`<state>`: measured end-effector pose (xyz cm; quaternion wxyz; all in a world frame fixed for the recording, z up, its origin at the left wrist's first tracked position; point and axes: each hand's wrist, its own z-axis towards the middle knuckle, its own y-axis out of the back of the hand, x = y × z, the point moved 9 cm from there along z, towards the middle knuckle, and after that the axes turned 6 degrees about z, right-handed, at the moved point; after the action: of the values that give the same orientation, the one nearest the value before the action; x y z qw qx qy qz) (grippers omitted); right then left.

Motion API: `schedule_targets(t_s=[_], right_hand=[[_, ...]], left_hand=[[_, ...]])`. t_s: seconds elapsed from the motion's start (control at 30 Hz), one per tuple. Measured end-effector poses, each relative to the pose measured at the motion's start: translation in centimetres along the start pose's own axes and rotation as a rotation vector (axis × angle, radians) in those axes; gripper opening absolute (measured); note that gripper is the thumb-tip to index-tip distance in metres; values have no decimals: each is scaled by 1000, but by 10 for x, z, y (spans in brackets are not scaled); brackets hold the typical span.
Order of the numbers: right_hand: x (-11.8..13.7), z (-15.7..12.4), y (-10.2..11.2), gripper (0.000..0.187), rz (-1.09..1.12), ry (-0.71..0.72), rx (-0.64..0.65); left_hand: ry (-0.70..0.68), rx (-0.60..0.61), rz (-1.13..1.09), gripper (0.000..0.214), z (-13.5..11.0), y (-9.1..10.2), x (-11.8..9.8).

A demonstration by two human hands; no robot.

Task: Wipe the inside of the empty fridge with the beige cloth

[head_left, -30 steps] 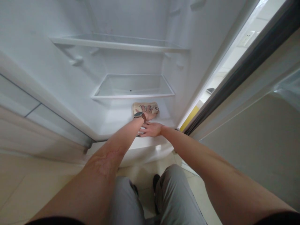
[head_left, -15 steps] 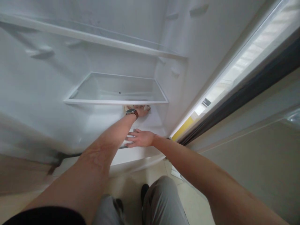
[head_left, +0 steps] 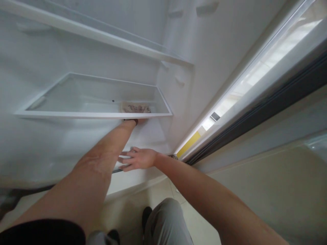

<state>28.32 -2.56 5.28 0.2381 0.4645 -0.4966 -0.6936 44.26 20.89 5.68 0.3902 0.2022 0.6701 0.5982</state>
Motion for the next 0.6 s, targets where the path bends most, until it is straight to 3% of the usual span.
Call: schedule_targets(t_s=[0.13,0.37,0.6], right_hand=[[0,0,0,29,-5,7,-31],[1,1,0,31,-5,7,-44],[1,-1,-7,30,36,32,-72]], left_hand=[[-46,30,75,62,-15,-5,-12],[124,116,120,72,-39,-12,-8],[156,112,166,76,-74,-12,-33]])
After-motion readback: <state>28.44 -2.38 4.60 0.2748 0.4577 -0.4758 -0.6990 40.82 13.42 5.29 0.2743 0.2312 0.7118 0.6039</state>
